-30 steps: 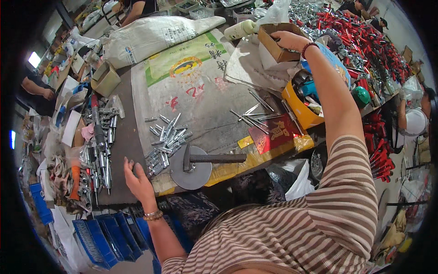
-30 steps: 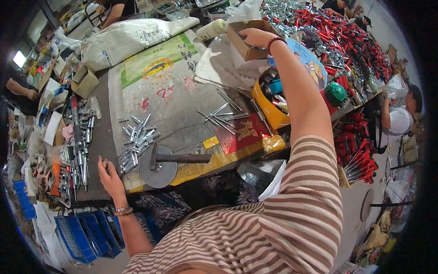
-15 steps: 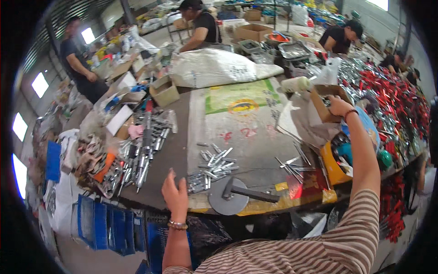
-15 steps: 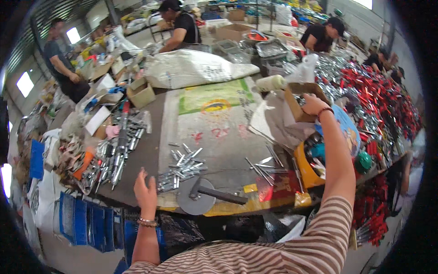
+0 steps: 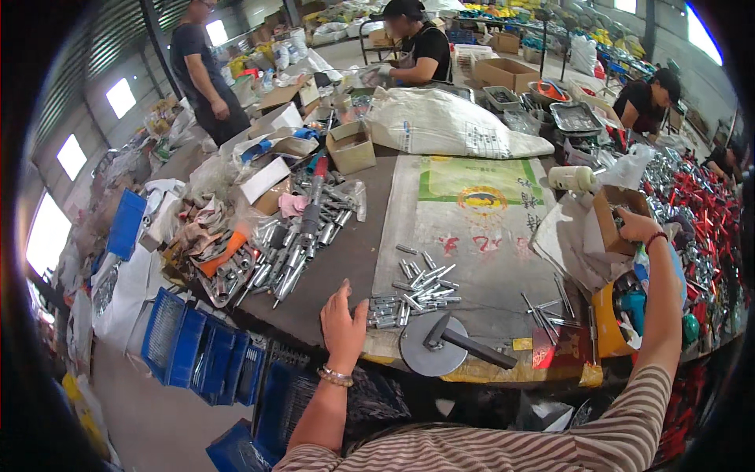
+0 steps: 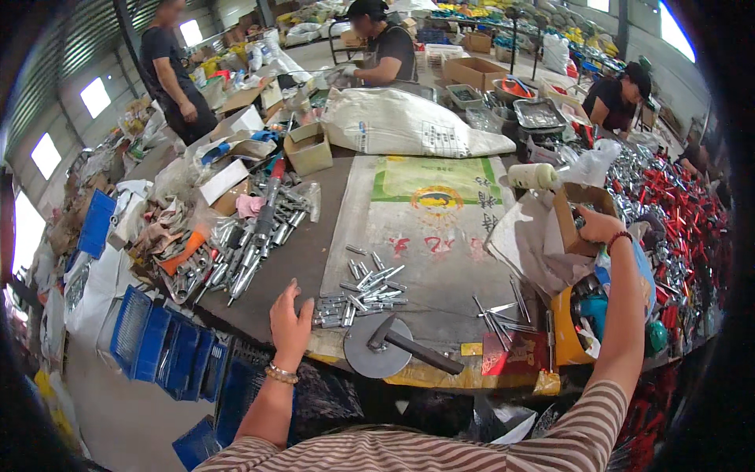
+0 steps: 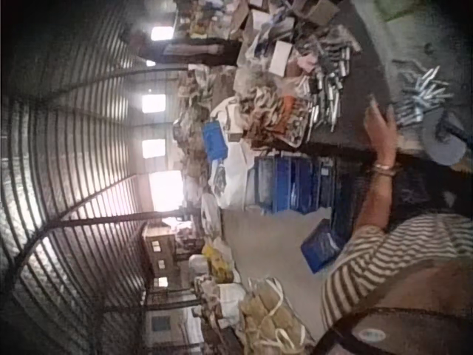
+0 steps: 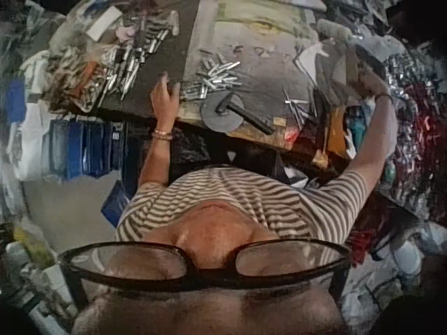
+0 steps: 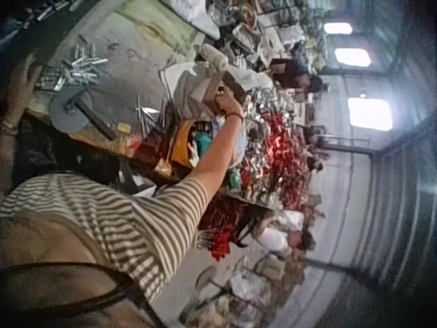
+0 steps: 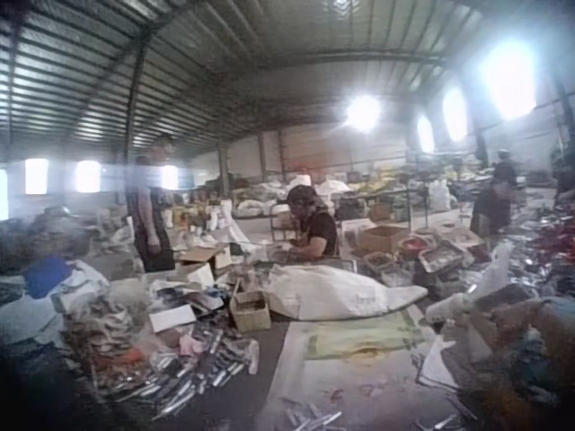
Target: The person assembles metal components by taking metal rods from blue containers, inserting them into metal sleeves, hammering them on a round metal plate using a small hammer, and placing the assembled pieces back into the blue bins.
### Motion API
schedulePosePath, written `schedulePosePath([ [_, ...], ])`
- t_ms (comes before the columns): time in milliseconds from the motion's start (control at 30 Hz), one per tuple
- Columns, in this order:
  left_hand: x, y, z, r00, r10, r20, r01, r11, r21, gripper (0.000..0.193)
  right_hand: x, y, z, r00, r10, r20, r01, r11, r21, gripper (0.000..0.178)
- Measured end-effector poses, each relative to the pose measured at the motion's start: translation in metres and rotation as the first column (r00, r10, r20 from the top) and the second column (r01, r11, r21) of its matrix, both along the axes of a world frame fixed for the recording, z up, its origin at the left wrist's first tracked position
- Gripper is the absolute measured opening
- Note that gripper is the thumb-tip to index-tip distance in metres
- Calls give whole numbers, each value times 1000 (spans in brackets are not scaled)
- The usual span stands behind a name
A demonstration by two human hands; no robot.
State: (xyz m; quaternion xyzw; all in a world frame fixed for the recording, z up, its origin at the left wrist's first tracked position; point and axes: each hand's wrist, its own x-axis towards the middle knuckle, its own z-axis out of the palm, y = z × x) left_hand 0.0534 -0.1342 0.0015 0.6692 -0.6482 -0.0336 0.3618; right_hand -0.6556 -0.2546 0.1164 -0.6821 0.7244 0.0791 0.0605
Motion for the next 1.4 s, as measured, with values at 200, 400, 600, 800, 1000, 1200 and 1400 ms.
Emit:
schedulePosePath([
  [200, 0, -4, -1, 1000, 5, -13, -5, 1000, 22, 57, -30, -11, -28, 961, 239, 139, -210, 958, -195, 50],
  [400, 0, 2, 3, 1000, 0, -11, 0, 1000, 5, 57, -31, -15, -27, 988, 28, 151, -6, 990, -139, 30],
  [600, -5, 10, 3, 999, -7, 35, 7, 1000, 4, 56, -50, 3, -45, 377, -195, 906, 356, 933, 53, 26],
  [800, 0, -2, 4, 1000, -15, -25, 16, 999, 33, 53, -85, -2, -43, 930, 225, 290, -95, 910, -403, 17],
  [1000, 6, -10, 1, 999, -23, -31, 25, 998, 52, 52, -27, -18, -3, 290, -242, 926, 312, 938, 148, 27],
  [1200, -1, -8, -2, 999, -38, -34, 40, 998, 47, 51, 43, 37, 62, 302, -306, 903, 418, 894, 163, 34],
  [1400, 2, -4, -5, 998, -23, -51, 25, 999, 47, 49, 149, 52, 59, 529, -114, 841, 22, 993, 120, 40],
])
